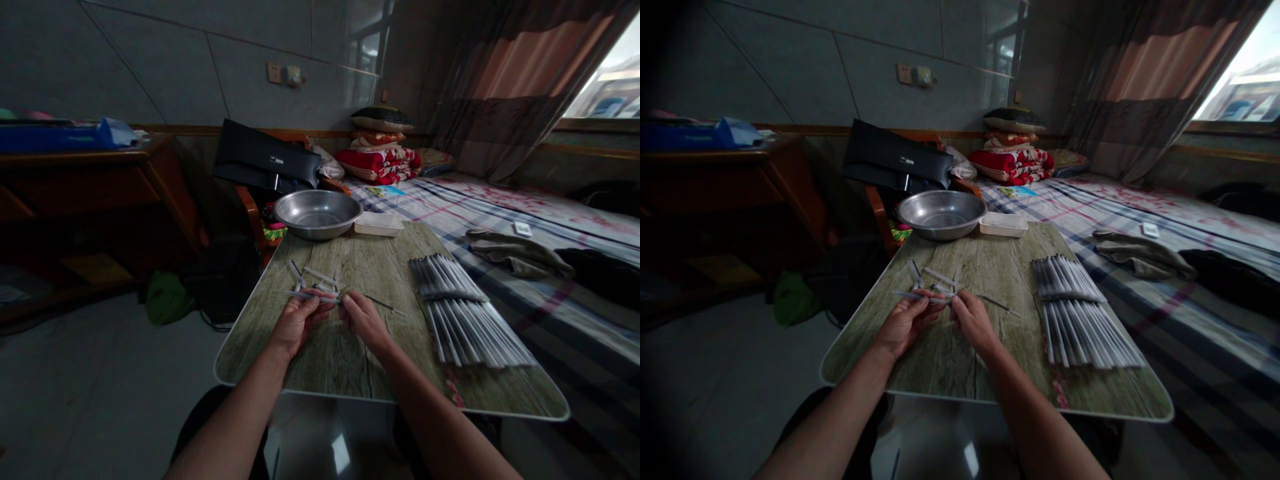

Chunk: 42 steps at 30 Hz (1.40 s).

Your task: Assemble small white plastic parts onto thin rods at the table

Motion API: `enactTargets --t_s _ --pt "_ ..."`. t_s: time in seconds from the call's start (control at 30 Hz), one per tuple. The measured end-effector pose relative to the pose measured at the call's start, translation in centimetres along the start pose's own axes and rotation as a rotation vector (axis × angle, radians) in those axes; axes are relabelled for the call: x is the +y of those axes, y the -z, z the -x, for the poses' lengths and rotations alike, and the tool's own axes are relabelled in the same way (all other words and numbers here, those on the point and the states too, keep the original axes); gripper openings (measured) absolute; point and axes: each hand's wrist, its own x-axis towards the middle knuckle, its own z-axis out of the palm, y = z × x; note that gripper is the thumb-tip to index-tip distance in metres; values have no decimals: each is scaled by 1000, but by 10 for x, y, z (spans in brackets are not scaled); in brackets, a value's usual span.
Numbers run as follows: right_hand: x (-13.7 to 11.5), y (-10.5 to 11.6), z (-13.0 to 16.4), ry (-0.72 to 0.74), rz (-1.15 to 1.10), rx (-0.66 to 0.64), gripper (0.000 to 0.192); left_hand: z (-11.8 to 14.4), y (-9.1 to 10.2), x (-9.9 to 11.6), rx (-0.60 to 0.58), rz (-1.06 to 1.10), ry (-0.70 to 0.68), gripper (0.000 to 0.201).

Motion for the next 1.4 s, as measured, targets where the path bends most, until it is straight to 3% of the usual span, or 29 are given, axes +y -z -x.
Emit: enactTargets --t_s 0.07,0.17,0.47,0.57,0.73,0.8,0.9,1.13,1.27,1.4 --pt "-2 0 0 28 -46 -1 16 -1 0 -1 -3 4 -4 23" --pt "-4 1 0 37 -44 -18 14 -1 0 -1 -3 2 -6 24" --pt "-1 -2 2 -14 24 -115 37 4 -2 1 0 -28 14 24" --pt "1 -2 1 -16 25 -104 40 3 1 1 54 -15 -15 21" --pt "6 6 -7 108 411 143 17 -4 9 5 252 131 -108 12" --pt "8 8 -10 133 550 159 13 -5 11 6 304 163 -100 9" --pt "12 8 -11 174 711 120 21 -5 10 5 334 146 -85 10" --pt "21 -1 -5 201 1017 -69 51 -1 4 1 268 15 -111 25" --pt "17 -3 -4 215 1054 -72 35 4 -1 1 186 -67 -102 33" --pt "9 -3 -5 206 1055 -49 20 9 -6 1 55 -124 26 28"
